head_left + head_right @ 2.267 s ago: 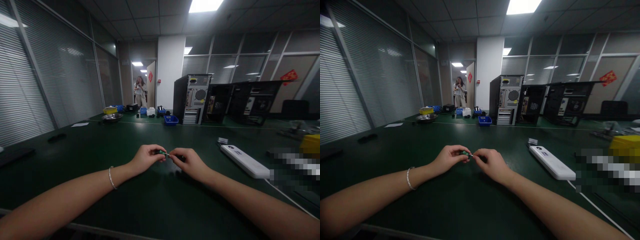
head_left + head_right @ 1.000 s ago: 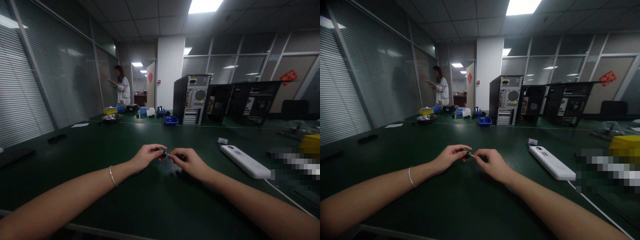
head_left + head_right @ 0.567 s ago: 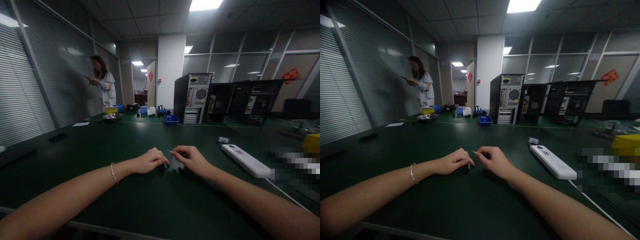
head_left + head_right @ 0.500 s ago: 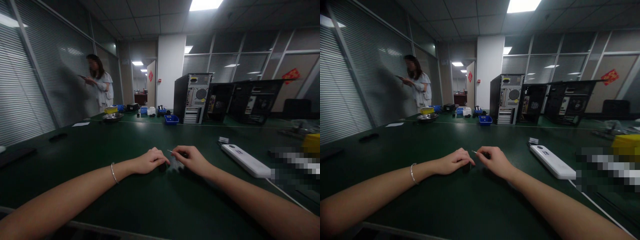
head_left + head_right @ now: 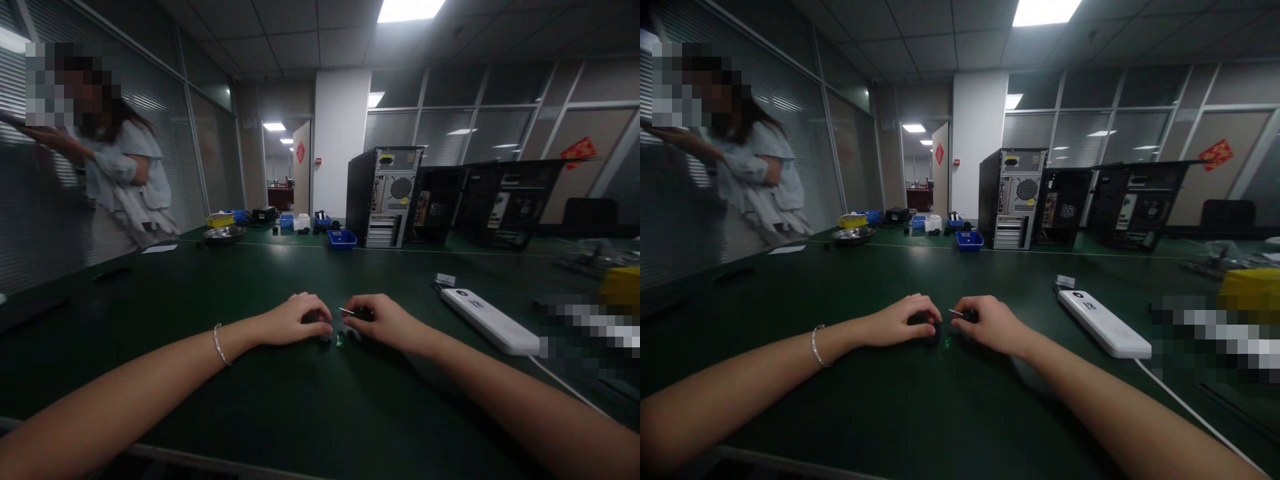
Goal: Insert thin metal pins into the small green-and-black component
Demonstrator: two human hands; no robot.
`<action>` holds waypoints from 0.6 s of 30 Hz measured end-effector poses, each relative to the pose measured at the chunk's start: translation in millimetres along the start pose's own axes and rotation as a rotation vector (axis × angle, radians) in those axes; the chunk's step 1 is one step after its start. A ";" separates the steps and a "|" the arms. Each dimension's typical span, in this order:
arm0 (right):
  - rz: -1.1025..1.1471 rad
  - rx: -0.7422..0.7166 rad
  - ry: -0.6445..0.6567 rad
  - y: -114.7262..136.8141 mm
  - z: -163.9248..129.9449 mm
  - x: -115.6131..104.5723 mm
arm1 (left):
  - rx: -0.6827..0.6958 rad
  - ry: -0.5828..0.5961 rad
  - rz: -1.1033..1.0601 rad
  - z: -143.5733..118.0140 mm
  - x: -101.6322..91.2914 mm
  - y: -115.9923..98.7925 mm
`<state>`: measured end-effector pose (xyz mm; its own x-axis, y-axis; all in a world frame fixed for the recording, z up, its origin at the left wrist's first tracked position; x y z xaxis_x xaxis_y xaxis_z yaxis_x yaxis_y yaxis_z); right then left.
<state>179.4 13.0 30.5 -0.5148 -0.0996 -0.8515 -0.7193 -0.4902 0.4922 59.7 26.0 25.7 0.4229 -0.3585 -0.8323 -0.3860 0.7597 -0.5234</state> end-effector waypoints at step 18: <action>-0.069 -0.205 -0.050 38.2 -7.8 -1.8 | -0.119 0.090 -0.635 0.2 9.0 19.8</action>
<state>156.5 -12.3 49.5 -0.4938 -0.0190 -0.8694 -0.6463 -0.6609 0.3815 56.0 37.9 7.9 0.5300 -0.7660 -0.3637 -0.1740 0.3216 -0.9308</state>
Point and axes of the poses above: each hand's wrist, its own z-axis towards the middle knuckle, its own x-axis out of the palm, y = z × x, the point moved 9 cm from there along z, towards the middle knuckle, and after that the axes turned 2 degrees about -z, right-handed, at the moved point
